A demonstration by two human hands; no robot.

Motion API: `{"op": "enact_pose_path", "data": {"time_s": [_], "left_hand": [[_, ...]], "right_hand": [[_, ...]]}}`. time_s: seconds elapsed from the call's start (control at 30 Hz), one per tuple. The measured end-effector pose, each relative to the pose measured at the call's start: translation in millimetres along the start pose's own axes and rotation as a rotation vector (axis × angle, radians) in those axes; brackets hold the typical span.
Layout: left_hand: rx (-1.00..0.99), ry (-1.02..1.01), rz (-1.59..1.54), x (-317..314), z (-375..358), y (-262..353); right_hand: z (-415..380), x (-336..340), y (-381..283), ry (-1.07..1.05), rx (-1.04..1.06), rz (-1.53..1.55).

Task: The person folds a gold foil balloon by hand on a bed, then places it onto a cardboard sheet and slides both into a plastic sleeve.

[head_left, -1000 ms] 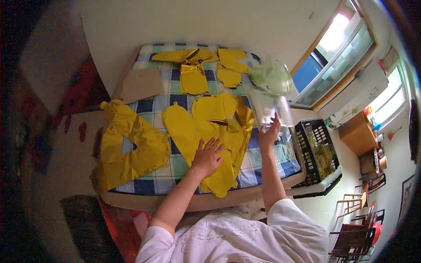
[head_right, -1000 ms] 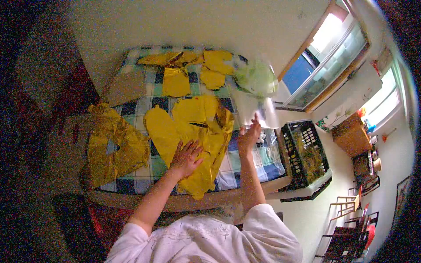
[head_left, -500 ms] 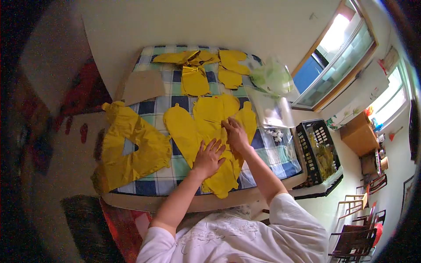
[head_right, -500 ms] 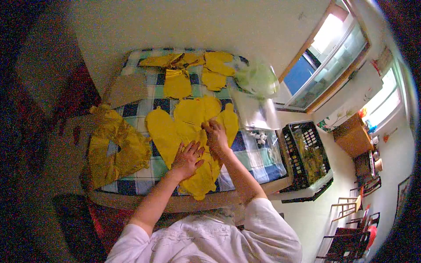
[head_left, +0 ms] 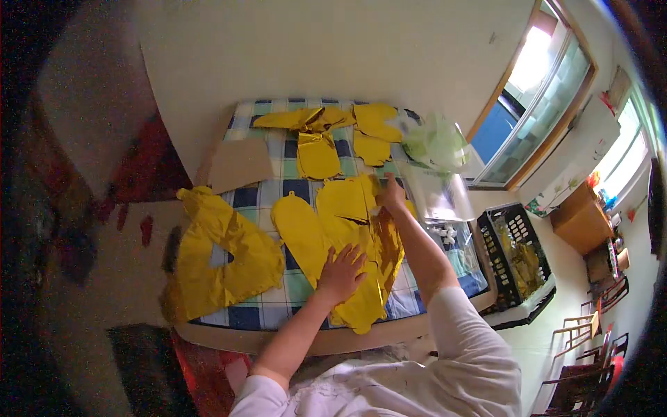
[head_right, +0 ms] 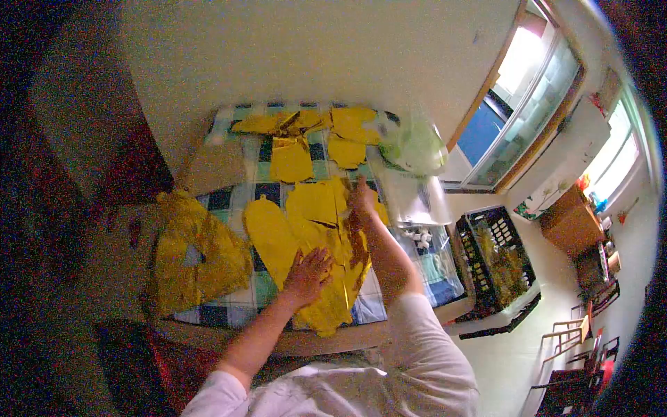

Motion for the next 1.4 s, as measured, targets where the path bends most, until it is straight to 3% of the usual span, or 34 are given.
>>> {"op": "enact_pose_path", "data": {"time_s": [0.07, 0.13, 0.23, 0.3, 0.37, 0.43, 0.53, 0.63, 0.73, 0.83, 0.93, 1.03, 1.13, 1.33, 1.4], "left_hand": [[-0.01, -0.007, 0.0, 1, 0, -1], [-0.006, -0.003, -0.004, -1, 0, 1], [-0.012, -0.003, 0.01, -7, -2, -1], [-0.017, -0.002, 0.017, -3, 0, -1], [-0.012, 0.004, 0.009, -2, -1, 0], [-0.009, 0.007, 0.003, -3, -1, 0], [-0.007, 0.019, -0.005, -5, -1, -1], [-0.007, 0.033, -0.012, -4, -2, -1], [-0.016, 0.009, 0.019, -5, -1, -1], [-0.036, -0.041, 0.062, -7, -2, 0], [0.008, -0.066, -0.001, -8, 0, -3], [0.017, -0.053, -0.017, -5, 0, -2], [0.006, -0.009, -0.01, -6, -2, 0], [0.004, 0.032, -0.024, -2, -3, -1], [0.004, 0.057, -0.005, 1, -1, 0]], "right_hand": [[1, -10, -12, -0.276, -0.165, 0.724], [32, -51, 55, -0.002, -0.191, 0.937], [-7, -30, 41, 0.058, 0.115, 0.07], [-10, -61, 48, 0.142, 0.533, -0.319], [-52, -29, -12, 0.079, 0.41, 0.145], [-64, -32, -29, -0.066, 0.406, -0.194], [-93, 5, -90, 0.083, 0.625, -0.087], [-102, 3, -88, 0.315, 0.847, -0.11], [-73, -10, -75, -0.001, 0.464, -0.038], [-74, -3, -92, 0.169, 0.581, -0.02], [-64, -32, -97, -0.258, 0.482, -0.379], [-70, -35, -84, 0.096, 0.708, -0.197], [-65, -38, -79, 0.045, 0.627, -0.117], [-64, -39, -84, 0.02, 0.643, -0.248], [-40, -23, -57, 0.112, 0.379, -0.124]]}}
Point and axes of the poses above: each hand's wrist, its own z-axis towards the middle knuckle, its own x-axis out of the back of the hand, y = z × x, the point moved 8 cm from there along z, towards the middle knuckle, and after that the axes turned 14 degrees about y, right-handed, at the moved point
